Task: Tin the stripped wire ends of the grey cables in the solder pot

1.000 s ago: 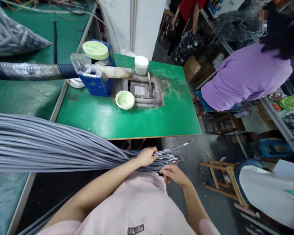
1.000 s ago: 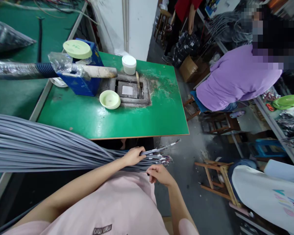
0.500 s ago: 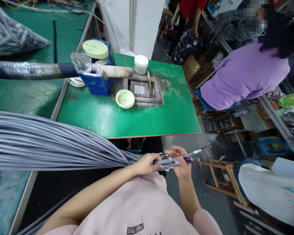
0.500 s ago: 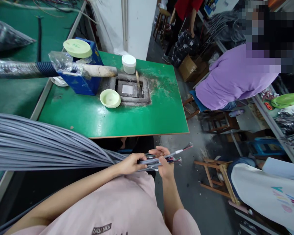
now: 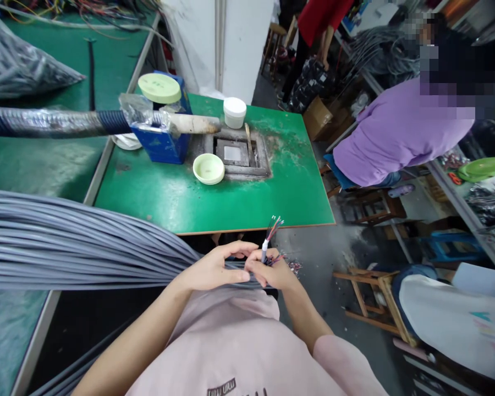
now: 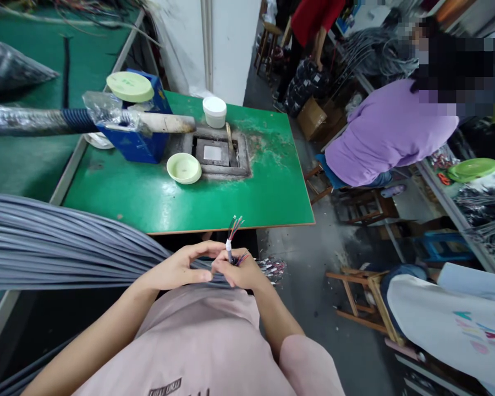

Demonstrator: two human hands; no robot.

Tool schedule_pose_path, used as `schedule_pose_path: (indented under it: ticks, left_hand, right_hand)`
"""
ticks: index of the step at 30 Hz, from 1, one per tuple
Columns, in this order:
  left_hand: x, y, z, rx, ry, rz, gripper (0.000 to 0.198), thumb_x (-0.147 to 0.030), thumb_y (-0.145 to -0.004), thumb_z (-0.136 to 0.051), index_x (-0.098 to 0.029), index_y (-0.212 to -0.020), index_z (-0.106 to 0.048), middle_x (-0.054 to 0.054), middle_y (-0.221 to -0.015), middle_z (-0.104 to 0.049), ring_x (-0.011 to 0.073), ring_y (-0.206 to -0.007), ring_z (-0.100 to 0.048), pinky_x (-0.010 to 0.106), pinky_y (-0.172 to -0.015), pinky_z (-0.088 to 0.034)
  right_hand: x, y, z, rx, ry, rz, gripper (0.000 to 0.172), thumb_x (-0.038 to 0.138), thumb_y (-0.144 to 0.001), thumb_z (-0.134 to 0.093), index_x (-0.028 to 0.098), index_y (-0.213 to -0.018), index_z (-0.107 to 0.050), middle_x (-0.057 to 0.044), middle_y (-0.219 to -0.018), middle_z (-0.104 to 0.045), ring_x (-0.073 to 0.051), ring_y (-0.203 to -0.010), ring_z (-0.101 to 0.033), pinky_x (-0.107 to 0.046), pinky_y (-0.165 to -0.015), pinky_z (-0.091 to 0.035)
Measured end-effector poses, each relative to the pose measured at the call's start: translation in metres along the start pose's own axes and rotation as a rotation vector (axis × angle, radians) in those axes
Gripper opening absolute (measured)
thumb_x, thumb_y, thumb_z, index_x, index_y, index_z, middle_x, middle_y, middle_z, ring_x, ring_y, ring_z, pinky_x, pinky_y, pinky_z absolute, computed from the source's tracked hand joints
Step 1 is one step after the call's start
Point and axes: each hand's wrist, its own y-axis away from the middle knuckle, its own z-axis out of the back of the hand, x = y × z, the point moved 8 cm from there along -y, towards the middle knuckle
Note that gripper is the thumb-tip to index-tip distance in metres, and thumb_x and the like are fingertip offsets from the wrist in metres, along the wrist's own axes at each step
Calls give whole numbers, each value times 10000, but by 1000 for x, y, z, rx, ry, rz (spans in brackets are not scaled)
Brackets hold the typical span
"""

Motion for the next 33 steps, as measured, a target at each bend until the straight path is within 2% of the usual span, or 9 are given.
schedule_pose_path:
  ticks: [3,6,9,12,18,23,26,29,33]
  left_hand:
    - [-20,-2,0,-50,-143,-86,511,-377,-790,-701,-214,-1257,-572,94,-1201,-609,222,-1113,-558,379,-987,-431]
    - [-30,-6,-7,-61,-221,-143,331,-353,-852,-634,-206,-1148,-652,96,-1163,-631,211,-1080,-564,359,-966,-432]
    - [-32,-8,-11,-79,-199,-182,203,-321,-898,-573,-178,-965,-700,85,-1052,-673,184,-963,-599,333,-903,-453]
    - [-26,-5,-6,-162,-140,-185,203,-315,-902,-566,-152,-862,-680,84,-951,-682,173,-885,-603,323,-850,-471]
    - [-10,2,10,-326,110,-85,201,-327,-883,-593,-137,-853,-647,55,-819,-654,154,-773,-625,278,-720,-522]
    - [-11,0,8,-298,286,-57,228,-358,-863,-612,-133,-885,-644,40,-768,-653,137,-612,-639,260,-589,-542]
    - [-15,2,12,-336,314,-83,254,-374,-853,-623,-126,-891,-665,44,-714,-654,123,-567,-613,239,-546,-524]
    - [-23,8,22,-450,280,-149,199,-327,-834,-655,-136,-869,-694,54,-733,-676,104,-572,-583,213,-532,-495]
    - [-29,13,28,-502,284,-193,137,-281,-828,-664,-161,-863,-719,47,-755,-687,100,-557,-582,226,-541,-501]
  right_hand:
    - [0,-3,-5,30,57,-11,289,370,-814,-601,168,-609,-579,86,-359,-421,-52,-314,-344,-188,-383,-283]
    - [11,-4,-7,11,109,86,258,340,-745,-678,181,-596,-541,64,-490,-483,-73,-446,-443,-198,-460,-355]
    - [19,-3,-10,-19,150,154,270,316,-689,-735,186,-596,-518,46,-595,-507,-95,-579,-482,-213,-549,-407]
    - [10,-3,-15,8,155,79,253,333,-743,-697,180,-624,-534,54,-548,-476,-94,-550,-460,-212,-524,-390]
    - [0,-5,-14,-58,64,94,307,413,-839,-614,169,-670,-540,62,-508,-447,-71,-458,-407,-210,-476,-336]
    - [4,-4,-14,-80,68,154,405,470,-893,-543,169,-622,-522,48,-473,-465,-71,-439,-418,-212,-478,-330]
    - [4,-2,-15,-69,25,144,430,533,-893,-513,158,-700,-589,49,-478,-460,-71,-420,-406,-213,-459,-329]
    - [3,-2,-17,-45,14,134,441,558,-886,-512,146,-796,-645,60,-485,-435,-65,-410,-375,-207,-443,-318]
    - [1,-1,-19,-15,18,129,459,564,-890,-508,138,-919,-675,56,-511,-455,-59,-412,-393,-193,-431,-332]
